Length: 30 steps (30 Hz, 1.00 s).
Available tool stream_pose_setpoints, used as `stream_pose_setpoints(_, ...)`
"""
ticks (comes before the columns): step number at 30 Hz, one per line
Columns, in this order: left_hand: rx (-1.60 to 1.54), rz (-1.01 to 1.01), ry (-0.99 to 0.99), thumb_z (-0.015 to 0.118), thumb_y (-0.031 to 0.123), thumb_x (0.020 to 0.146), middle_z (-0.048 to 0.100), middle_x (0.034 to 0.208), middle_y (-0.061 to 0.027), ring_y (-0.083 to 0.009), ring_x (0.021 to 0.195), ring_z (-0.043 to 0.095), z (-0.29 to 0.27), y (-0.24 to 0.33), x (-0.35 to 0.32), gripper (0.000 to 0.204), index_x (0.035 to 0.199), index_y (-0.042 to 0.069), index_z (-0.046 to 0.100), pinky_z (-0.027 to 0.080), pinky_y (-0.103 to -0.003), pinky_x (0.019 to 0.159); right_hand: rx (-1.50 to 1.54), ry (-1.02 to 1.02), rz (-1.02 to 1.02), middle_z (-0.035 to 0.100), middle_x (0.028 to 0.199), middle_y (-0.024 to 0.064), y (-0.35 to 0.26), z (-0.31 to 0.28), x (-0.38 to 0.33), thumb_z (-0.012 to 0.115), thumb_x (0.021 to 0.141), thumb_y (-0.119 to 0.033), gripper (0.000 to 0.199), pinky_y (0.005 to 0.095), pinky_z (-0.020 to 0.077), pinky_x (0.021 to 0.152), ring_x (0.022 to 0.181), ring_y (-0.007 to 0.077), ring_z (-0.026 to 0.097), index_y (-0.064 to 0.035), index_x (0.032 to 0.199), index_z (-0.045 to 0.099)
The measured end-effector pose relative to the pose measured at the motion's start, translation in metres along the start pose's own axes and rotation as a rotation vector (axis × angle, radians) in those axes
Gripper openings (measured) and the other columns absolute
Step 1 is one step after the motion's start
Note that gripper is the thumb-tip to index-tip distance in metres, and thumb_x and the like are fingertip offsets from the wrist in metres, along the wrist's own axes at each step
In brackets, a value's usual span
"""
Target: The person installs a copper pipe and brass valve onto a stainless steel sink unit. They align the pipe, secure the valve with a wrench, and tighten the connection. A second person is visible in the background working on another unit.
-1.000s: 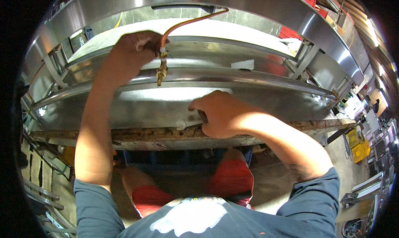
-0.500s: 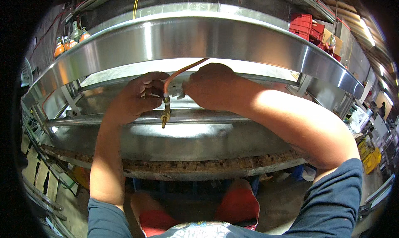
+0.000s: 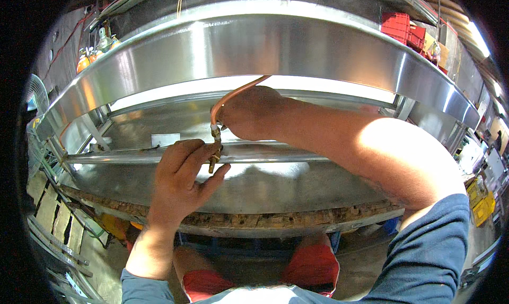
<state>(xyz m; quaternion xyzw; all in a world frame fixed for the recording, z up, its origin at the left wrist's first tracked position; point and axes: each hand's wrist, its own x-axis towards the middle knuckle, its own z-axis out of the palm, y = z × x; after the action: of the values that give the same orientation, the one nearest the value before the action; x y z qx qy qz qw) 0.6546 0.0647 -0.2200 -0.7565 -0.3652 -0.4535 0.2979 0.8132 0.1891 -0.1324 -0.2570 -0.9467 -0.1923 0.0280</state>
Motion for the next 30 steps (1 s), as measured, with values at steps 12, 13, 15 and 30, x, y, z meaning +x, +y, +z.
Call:
stream_pose_setpoints(12,-0.020,-0.080,0.083,0.081,0.030,0.078,0.064,0.089,-0.0115,-0.0313,0.080,0.063,0.011,-0.004,-0.002,0.038,0.104,0.005,0.068,0.048,-0.043,0.071,-0.076,0.206,-0.166,0.069,0.103,0.0164,-0.001,0.001,0.004,0.059,0.093,-0.012,0.030,0.0491,0.0606,0.080,0.098,0.0357,0.071,-0.0134,0.122,0.066)
stream_pose_setpoints(13,-0.062,-0.075,0.109,0.081,0.033,0.078,0.064,0.089,-0.0121,-0.0325,0.080,0.063,0.009,-0.008,0.000,0.041,0.104,0.004,0.068,0.048,-0.044,0.072,-0.054,0.247,-0.197,0.067,0.106,0.0165,-0.001,0.003,0.006,0.059,0.094,-0.013,0.029,0.0488,0.0605,0.081,0.100,0.0354,0.071,-0.0136,0.122,0.066)
stream_pose_setpoints(15,-0.028,-0.063,0.102,0.077,0.041,0.079,0.067,0.094,-0.0149,-0.0346,0.087,0.064,0.003,-0.018,0.003,0.049,0.108,0.003,0.069,0.048,-0.046,0.078,-0.009,0.274,-0.247,0.064,0.111,0.0169,0.001,0.004,0.008,0.058,0.094,-0.014,0.028,0.0482,0.0604,0.083,0.104,0.0347,0.069,-0.0140,0.121,0.065)
stream_pose_setpoints(30,-0.156,-0.081,0.000,0.062,0.023,0.093,0.071,0.075,-0.0142,-0.0308,0.066,0.070,0.007,-0.032,-0.002,0.036,0.118,0.000,0.072,0.054,-0.041,0.066,0.079,0.194,-0.222,0.066,0.104,0.0161,0.015,0.016,0.003,0.058,0.094,-0.012,0.017,0.0496,0.0581,0.082,0.095,0.0340,0.071,-0.0079,0.110,0.065)
